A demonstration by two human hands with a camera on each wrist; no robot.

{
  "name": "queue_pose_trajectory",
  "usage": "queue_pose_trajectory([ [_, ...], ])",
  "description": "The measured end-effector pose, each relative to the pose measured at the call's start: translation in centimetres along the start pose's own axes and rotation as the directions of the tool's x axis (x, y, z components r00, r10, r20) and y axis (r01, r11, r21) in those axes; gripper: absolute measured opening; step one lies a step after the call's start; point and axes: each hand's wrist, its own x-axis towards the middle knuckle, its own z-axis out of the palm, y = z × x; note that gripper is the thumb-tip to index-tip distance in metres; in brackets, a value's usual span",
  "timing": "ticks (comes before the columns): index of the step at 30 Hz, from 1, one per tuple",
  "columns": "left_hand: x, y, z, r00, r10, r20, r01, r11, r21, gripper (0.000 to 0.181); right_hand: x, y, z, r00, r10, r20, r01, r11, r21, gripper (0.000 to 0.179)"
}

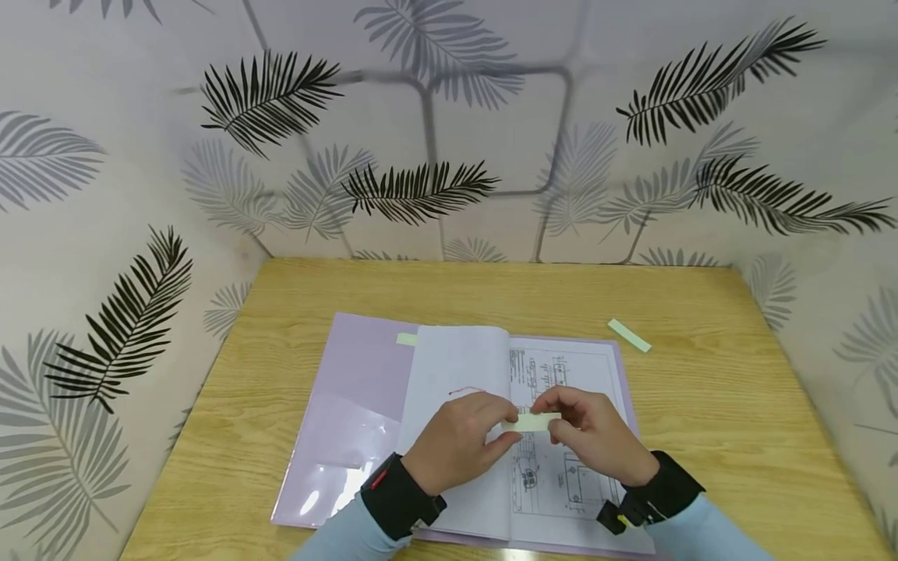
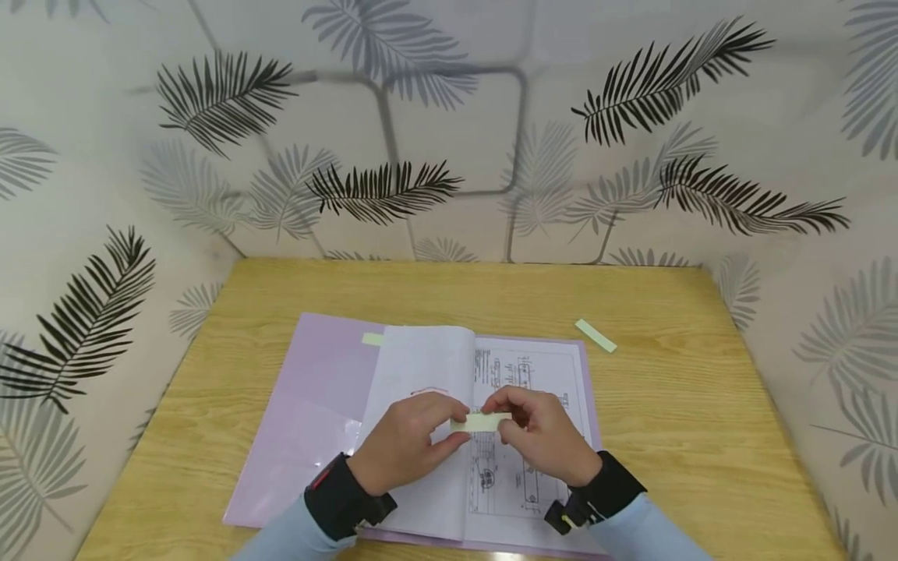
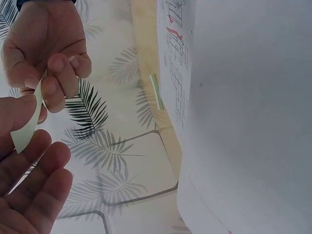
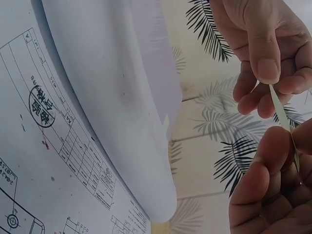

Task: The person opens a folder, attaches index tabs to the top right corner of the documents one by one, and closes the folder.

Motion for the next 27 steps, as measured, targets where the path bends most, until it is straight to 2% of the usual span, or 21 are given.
queue_pose_trajectory([
  [7,0.7,0.2,0.1,0.999,0.044,0.012,-0.044,0.998,0.035,0.016,0.2,0.3,0.0,1.000,0.009,0.002,-0.009,1.000,-0.004,0.010],
  [10,1.3,0.3,0.4,0.998,0.055,0.020,-0.057,0.996,0.073,0.018,0.5,0.6,-0.7,0.998,0.052,0.020,-0.052,0.999,-0.002,0.013],
  [13,2.1,0.4,0.6,0.999,0.028,0.025,-0.031,0.992,0.121,0.025,0.9,1.3,-2.3,0.993,0.119,0.007,-0.119,0.993,-0.015,0.018],
  [17,3.1,0.5,1.2,0.999,-0.004,0.054,-0.006,0.983,0.185,0.031,1.7,2.9,-5.6,0.969,0.233,-0.084,-0.239,0.968,-0.079,0.023],
  [20,4.0,0.6,1.9,0.993,-0.006,0.118,-0.020,0.975,0.222,0.030,2.4,4.3,-8.1,0.931,0.328,-0.160,-0.350,0.926,-0.141,0.028],
  [22,4.6,0.7,2.4,0.982,-0.018,0.190,-0.029,0.969,0.244,0.033,2.8,5.4,-9.3,0.906,0.378,-0.189,-0.409,0.896,-0.173,0.033],
  [24,5.4,0.8,3.0,0.961,-0.036,0.273,-0.037,0.965,0.259,0.034,3.2,6.3,-10.1,0.885,0.418,-0.204,-0.455,0.870,-0.191,0.036],
  [27,6.7,1.0,3.9,0.913,-0.076,0.402,-0.041,0.961,0.273,0.037,3.6,7.7,-10.7,0.864,0.460,-0.205,-0.497,0.842,-0.211,0.037],
])
